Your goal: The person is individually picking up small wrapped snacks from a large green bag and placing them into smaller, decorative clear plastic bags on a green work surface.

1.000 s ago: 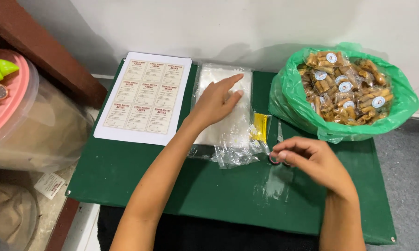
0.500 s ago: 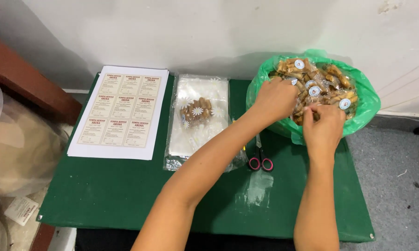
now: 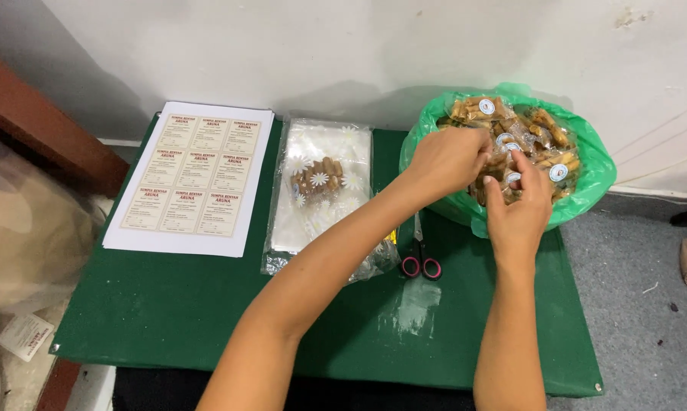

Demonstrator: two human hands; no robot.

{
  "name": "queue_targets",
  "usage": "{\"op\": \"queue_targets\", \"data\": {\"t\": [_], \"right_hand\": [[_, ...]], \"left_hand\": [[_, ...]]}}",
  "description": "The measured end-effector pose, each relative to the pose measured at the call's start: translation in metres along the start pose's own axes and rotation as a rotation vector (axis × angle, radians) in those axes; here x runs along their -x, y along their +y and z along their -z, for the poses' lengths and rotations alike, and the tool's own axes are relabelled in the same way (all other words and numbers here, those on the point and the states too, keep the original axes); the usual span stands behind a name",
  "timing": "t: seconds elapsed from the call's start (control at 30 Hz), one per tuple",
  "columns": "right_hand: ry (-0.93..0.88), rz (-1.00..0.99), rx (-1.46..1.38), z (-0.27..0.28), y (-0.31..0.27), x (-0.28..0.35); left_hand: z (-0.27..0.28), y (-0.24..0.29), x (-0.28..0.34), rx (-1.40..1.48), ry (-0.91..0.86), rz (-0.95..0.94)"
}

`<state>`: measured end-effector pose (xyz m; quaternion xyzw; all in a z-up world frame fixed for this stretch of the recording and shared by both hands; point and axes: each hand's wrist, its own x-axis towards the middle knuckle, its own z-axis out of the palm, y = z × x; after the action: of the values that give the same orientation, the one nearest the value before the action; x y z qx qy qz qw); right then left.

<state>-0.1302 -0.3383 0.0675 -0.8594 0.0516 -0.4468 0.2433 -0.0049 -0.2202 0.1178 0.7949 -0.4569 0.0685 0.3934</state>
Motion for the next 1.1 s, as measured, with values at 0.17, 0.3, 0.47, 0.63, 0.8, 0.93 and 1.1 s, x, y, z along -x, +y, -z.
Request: {"op": "queue_targets", "data": {"t": [0.17, 0.3, 0.47, 0.63, 0.8, 0.93, 1.1], "right_hand": [[-0.073, -0.157, -0.333, 0.002, -0.026, 0.003], [-0.137, -0.221, -0.505, 0.011, -0.075, 0.008], [-0.143, -0.125, -0.557, -0.001, -0.105, 0.035], [-0.117, 0.028, -0.444, 0.008, -0.139, 0.069], [-0.174, 0.333, -0.149, 0.016, -0.144, 0.112], [-0.161, 0.271, -0.199, 0.027, -0.148, 0.128], [-0.080, 0.081, -0.249, 0.029, -0.144, 0.146]], "left_hand": [[0.062, 0.018, 0.046, 0.045, 0.003, -0.092], [0.100, 0.032, 0.102, 0.243, 0.071, -0.185], [0.092, 0.022, 0.166, 0.176, 0.255, -0.279], [0.082, 0.023, 0.216, -0.079, 0.474, -0.311], [0.084, 0.041, 0.250, -0.084, 0.406, -0.380], [0.077, 0.031, 0.272, 0.004, 0.385, -0.321], [0.079, 0.011, 0.289, -0.052, 0.389, -0.204]]}}
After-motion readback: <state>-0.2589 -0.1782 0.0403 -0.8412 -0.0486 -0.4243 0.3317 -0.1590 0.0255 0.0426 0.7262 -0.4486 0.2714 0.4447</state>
